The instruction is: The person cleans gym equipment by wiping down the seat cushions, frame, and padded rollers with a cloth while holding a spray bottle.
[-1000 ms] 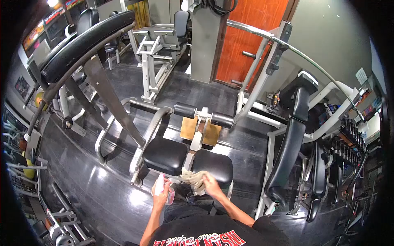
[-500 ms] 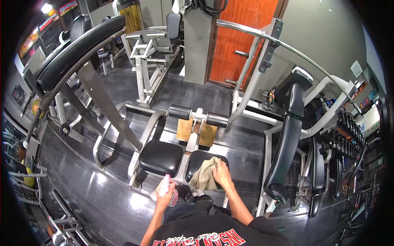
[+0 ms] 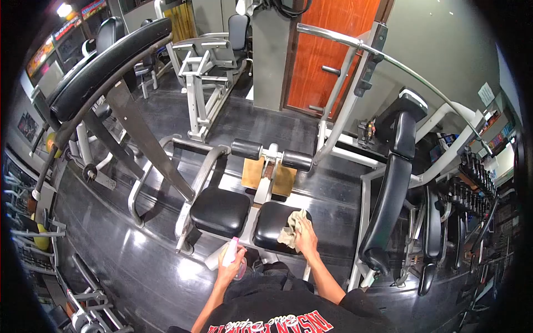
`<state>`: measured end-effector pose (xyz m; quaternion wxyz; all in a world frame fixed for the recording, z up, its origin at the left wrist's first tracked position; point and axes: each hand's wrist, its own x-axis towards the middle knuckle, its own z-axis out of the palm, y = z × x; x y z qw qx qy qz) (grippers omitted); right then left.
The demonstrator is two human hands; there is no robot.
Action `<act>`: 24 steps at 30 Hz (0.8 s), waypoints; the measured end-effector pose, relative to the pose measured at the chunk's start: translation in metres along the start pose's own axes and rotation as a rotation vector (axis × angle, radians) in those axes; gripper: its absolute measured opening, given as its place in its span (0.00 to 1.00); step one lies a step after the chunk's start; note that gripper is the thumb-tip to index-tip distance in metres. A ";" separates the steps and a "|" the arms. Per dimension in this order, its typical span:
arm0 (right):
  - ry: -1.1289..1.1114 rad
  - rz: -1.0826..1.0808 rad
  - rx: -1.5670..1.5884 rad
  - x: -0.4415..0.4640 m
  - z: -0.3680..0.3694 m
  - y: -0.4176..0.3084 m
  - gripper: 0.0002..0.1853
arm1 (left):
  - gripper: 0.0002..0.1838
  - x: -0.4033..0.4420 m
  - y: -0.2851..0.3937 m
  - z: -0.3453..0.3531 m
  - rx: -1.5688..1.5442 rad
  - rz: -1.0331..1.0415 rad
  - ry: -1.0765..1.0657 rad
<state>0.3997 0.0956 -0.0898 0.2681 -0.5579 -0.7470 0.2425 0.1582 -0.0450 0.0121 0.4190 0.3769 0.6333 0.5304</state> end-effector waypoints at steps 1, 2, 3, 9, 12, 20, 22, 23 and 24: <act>0.087 -0.045 -0.031 0.001 0.014 0.001 0.26 | 0.08 -0.003 -0.001 0.000 0.000 -0.007 -0.004; 0.038 -0.113 -0.081 0.004 0.030 0.000 0.26 | 0.08 -0.003 -0.003 -0.001 -0.002 -0.021 -0.007; -0.008 -0.184 -0.129 0.010 0.046 -0.008 0.27 | 0.09 0.000 -0.004 -0.001 -0.004 -0.029 -0.009; -0.225 -0.343 0.017 0.030 0.085 -0.071 0.24 | 0.09 0.009 -0.005 0.006 -0.017 -0.018 -0.032; -0.290 -0.287 0.044 0.032 0.061 -0.036 0.28 | 0.09 0.015 -0.007 0.012 0.006 -0.004 -0.070; -0.044 0.204 -0.140 0.035 0.022 0.009 0.23 | 0.08 0.011 -0.001 0.013 0.013 -0.032 -0.114; 0.142 0.038 -0.179 0.044 0.071 -0.014 0.17 | 0.10 0.011 0.001 0.012 0.038 -0.083 -0.116; 0.124 -0.127 -0.086 0.047 0.086 -0.030 0.18 | 0.10 0.010 -0.001 0.012 0.043 -0.085 -0.105; 0.041 -0.174 -0.047 0.049 0.103 -0.045 0.18 | 0.10 0.009 -0.002 0.012 0.013 -0.086 -0.091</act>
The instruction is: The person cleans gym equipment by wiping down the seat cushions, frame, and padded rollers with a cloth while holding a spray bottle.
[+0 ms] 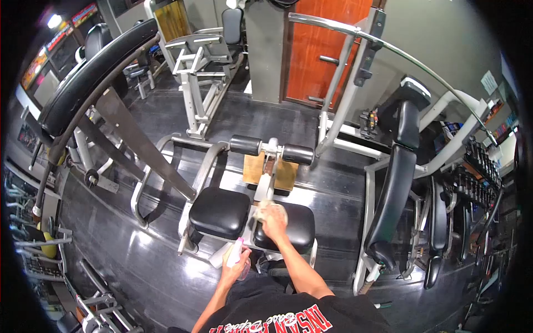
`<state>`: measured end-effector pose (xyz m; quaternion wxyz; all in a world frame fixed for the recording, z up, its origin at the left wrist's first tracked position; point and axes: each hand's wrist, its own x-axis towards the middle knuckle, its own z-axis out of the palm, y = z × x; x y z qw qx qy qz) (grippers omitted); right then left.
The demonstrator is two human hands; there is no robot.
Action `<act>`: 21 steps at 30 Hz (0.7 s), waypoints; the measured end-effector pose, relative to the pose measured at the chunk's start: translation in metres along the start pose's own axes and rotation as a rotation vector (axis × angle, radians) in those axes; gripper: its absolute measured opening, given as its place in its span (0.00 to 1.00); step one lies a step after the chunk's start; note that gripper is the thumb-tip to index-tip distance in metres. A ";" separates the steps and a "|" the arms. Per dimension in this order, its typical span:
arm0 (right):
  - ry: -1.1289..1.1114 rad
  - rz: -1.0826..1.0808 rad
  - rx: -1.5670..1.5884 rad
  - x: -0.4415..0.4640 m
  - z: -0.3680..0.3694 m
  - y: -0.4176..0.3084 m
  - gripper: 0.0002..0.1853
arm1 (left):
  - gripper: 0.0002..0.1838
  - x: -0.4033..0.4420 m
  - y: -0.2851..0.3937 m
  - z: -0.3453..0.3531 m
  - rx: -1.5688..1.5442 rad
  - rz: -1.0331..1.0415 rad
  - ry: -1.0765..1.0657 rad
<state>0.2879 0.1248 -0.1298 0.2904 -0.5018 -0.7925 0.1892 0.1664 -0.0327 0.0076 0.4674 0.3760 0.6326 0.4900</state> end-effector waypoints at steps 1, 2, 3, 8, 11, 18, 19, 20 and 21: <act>-0.121 -0.033 0.097 0.004 0.011 -0.010 0.18 | 0.11 0.000 -0.001 -0.001 -0.028 0.002 0.013; -0.147 -0.064 0.080 0.005 0.015 -0.014 0.18 | 0.11 0.000 -0.002 0.000 0.002 0.016 0.021; -0.171 -0.091 0.058 0.007 0.015 -0.015 0.18 | 0.11 0.000 0.001 0.000 0.007 0.011 0.026; -0.142 0.286 -0.023 0.001 -0.036 0.043 0.24 | 0.09 0.008 0.002 0.006 0.025 0.028 -0.027; -0.037 0.461 -0.011 -0.011 -0.071 0.097 0.22 | 0.09 0.015 -0.009 0.007 0.015 -0.007 -0.039; -0.067 -0.034 -0.023 0.016 -0.002 0.053 0.17 | 0.06 0.018 0.002 0.017 -0.031 -0.013 0.016; -0.180 -0.061 0.071 0.026 -0.001 0.028 0.17 | 0.06 0.018 0.001 0.017 -0.027 -0.018 0.018; -0.277 -0.141 0.111 0.029 0.024 0.027 0.16 | 0.06 0.019 0.000 0.017 -0.042 0.006 0.025; -0.390 -0.139 0.101 0.033 0.033 0.014 0.15 | 0.06 0.019 -0.002 0.018 -0.058 0.030 0.034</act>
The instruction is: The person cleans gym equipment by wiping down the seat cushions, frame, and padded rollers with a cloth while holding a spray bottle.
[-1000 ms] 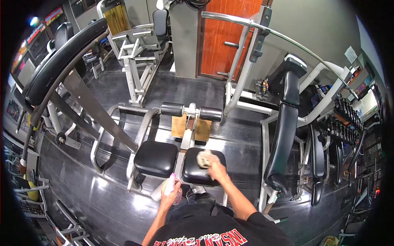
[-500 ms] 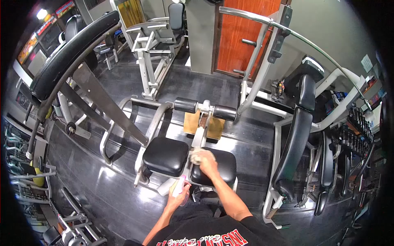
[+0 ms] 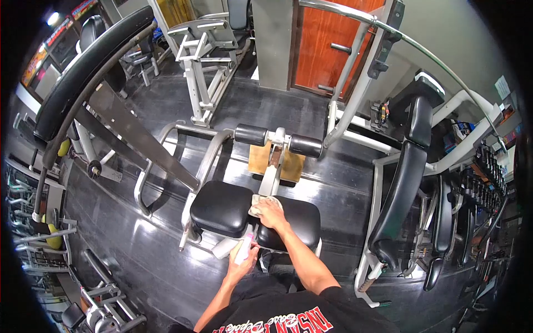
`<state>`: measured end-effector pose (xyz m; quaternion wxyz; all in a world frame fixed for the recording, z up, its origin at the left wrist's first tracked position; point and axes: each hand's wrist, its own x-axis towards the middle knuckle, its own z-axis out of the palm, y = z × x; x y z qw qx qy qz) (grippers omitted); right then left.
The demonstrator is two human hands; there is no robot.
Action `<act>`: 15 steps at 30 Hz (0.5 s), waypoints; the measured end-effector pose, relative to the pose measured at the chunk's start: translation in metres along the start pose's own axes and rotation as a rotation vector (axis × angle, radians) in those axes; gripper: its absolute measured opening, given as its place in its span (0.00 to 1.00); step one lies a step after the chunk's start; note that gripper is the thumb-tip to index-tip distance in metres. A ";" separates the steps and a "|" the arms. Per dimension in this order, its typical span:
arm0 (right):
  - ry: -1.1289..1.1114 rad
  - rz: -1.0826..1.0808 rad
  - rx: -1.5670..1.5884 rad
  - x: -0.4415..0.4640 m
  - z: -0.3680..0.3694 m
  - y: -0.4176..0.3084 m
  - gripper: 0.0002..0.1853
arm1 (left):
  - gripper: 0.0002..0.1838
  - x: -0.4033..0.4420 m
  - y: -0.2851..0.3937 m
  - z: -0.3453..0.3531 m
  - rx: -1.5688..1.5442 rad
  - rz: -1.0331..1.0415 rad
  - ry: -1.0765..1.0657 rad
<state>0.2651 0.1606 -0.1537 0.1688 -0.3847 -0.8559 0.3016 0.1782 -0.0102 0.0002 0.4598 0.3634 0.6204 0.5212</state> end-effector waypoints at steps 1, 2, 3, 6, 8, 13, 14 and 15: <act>-0.071 0.019 -0.095 0.004 -0.001 -0.001 0.16 | 0.06 0.000 0.002 0.001 0.001 -0.006 0.006; -0.141 0.036 -0.189 0.011 -0.002 -0.001 0.16 | 0.07 0.000 0.003 0.001 0.001 -0.028 -0.002; -0.225 0.110 -0.185 0.021 -0.010 0.001 0.15 | 0.07 0.001 0.006 0.001 0.000 -0.049 -0.009; 0.036 0.103 -0.095 0.023 -0.007 0.045 0.12 | 0.07 0.001 0.012 0.001 -0.001 -0.061 0.005; -0.153 0.439 -0.156 0.021 -0.025 0.067 0.19 | 0.07 -0.002 0.017 0.000 0.001 -0.068 0.025; -0.460 0.658 0.093 0.041 -0.032 0.116 0.20 | 0.07 -0.006 0.011 -0.007 0.036 -0.083 0.085; -0.470 0.655 0.098 0.048 -0.030 0.110 0.20 | 0.07 -0.007 0.012 -0.007 0.069 -0.118 0.089; -0.497 0.558 0.151 0.055 -0.026 0.103 0.22 | 0.07 -0.008 0.012 -0.008 0.101 -0.152 0.092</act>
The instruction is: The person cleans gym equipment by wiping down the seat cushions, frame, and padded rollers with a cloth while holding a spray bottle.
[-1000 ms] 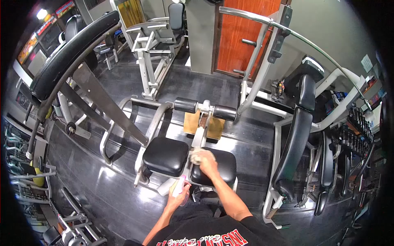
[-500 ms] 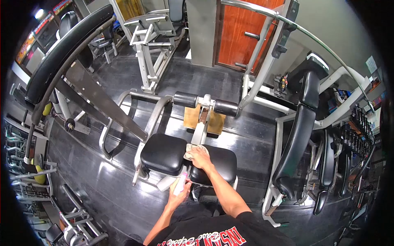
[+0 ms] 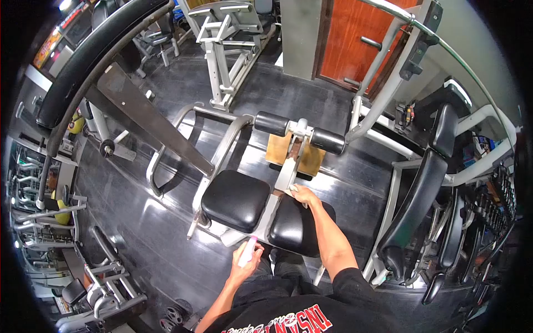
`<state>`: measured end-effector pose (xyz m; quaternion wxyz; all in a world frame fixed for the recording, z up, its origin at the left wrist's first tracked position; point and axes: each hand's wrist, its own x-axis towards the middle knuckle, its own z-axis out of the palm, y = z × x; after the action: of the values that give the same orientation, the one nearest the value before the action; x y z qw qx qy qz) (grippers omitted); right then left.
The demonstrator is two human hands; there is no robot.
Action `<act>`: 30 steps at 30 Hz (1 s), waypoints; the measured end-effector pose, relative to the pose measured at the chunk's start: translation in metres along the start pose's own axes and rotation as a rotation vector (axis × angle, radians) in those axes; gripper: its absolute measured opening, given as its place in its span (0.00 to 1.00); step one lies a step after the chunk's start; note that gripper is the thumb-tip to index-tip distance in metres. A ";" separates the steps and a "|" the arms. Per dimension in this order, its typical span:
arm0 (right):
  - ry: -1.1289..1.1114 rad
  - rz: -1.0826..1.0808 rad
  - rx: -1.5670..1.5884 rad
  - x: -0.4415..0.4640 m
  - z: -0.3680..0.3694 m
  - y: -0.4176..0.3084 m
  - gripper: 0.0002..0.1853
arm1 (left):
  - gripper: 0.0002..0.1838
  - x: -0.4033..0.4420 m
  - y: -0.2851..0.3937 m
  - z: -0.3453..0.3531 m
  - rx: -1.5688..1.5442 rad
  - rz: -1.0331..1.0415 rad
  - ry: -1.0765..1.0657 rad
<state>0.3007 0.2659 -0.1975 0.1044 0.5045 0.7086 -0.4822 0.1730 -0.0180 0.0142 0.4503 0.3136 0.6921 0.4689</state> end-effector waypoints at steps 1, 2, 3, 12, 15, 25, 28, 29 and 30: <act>-0.038 -0.102 0.018 0.005 0.002 -0.008 0.24 | 0.07 -0.001 -0.001 -0.001 0.004 -0.005 0.003; -0.110 -0.092 0.070 0.011 0.003 -0.016 0.24 | 0.07 -0.002 -0.002 -0.001 -0.001 0.003 -0.001; -0.112 -0.094 0.073 0.018 -0.001 -0.018 0.24 | 0.07 -0.002 -0.004 -0.002 -0.008 0.013 -0.006; -0.450 0.264 -0.114 0.050 -0.030 0.046 0.24 | 0.06 -0.013 -0.013 -0.006 0.007 -0.079 0.051; -0.490 0.362 0.001 0.017 -0.058 0.067 0.27 | 0.06 -0.013 -0.017 -0.009 0.026 -0.082 0.039; -0.214 0.216 1.088 -0.077 -0.046 0.176 0.09 | 0.05 -0.008 -0.017 -0.014 0.028 -0.048 -0.016; -0.107 0.191 1.194 -0.121 -0.030 0.188 0.09 | 0.08 -0.009 -0.006 -0.018 0.063 -0.167 -0.116; -0.094 0.195 1.209 -0.138 -0.019 0.189 0.09 | 0.08 -0.010 -0.009 -0.022 0.072 -0.166 -0.133; -0.099 0.096 1.311 -0.163 -0.013 0.182 0.09 | 0.08 -0.010 -0.014 -0.023 0.087 -0.109 -0.146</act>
<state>0.5302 0.1814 -0.1927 -0.1705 0.4719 0.2392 -0.8313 0.1551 -0.0401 0.0076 0.5104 0.3281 0.6932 0.3890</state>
